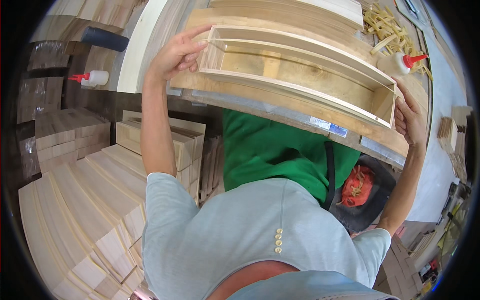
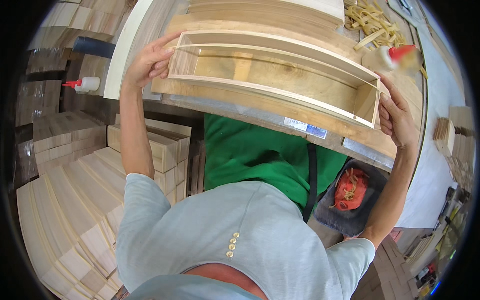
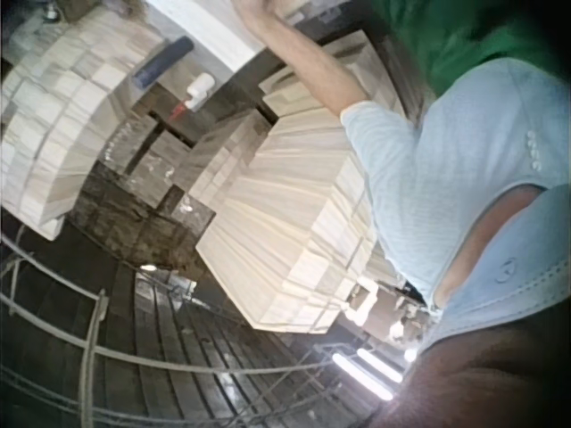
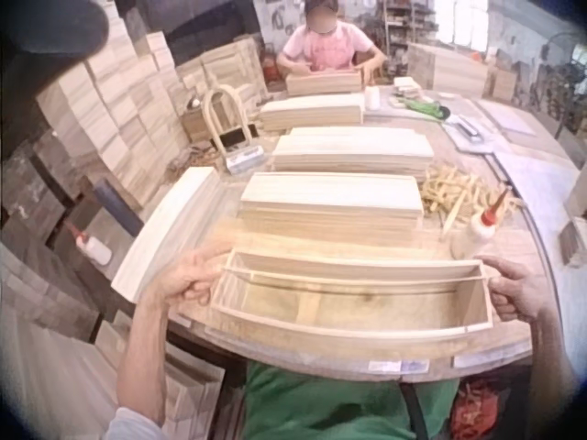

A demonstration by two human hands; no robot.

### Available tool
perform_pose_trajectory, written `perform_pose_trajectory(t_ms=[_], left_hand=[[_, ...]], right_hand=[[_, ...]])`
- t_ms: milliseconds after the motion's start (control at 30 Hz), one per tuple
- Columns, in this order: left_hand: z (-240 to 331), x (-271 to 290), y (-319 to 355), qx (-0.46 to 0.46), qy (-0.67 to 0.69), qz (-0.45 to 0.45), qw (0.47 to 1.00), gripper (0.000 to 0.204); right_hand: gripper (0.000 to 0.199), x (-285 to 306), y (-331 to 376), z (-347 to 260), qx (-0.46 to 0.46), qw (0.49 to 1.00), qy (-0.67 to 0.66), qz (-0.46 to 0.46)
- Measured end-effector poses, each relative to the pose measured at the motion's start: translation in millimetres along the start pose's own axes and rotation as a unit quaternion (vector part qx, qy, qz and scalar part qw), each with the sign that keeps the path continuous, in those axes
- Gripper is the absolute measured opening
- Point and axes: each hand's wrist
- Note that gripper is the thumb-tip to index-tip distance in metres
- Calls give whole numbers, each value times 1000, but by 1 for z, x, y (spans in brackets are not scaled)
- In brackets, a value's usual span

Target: The recorder applies glue to wooden slats and assembles them into small rectangular boxes.

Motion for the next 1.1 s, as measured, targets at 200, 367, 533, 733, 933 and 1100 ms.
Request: perform_pose_trajectory(t_ms=[200, 367, 533, 733, 933, 1100], left_hand=[[-17, -1, -35, -20, 76, 94, 992, 29], [-34, 4, -53, -21, 196, 81, 977, 19], [-55, 13, -54, -52, 310, -10, 949, 19], [-41, -6, -23, -40, -40, 158, 986, 29], [-31, -23, -35, -71, -24, 204, 976, 38], [-34, -17, -36, -41, -41, 240, 969, 30]], right_hand=[[25, 21, -34, 11, 12, 996, -81, 40], [19, 21, -41, 21, 25, 989, -144, 18], [22, 25, -45, 31, 62, 990, -116, -43], [34, 21, -28, 41, 74, 993, 6, 89], [47, 4, -9, 11, 41, 975, 144, 162], [41, -4, -40, 2, -6, 989, 120, 84]])
Point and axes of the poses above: each hand's wrist, its own y-axis away from the middle knuckle, its own x-axis out of the back of the hand, z = x × y, and after that the axes turned 4 degrees about -y, right-handed
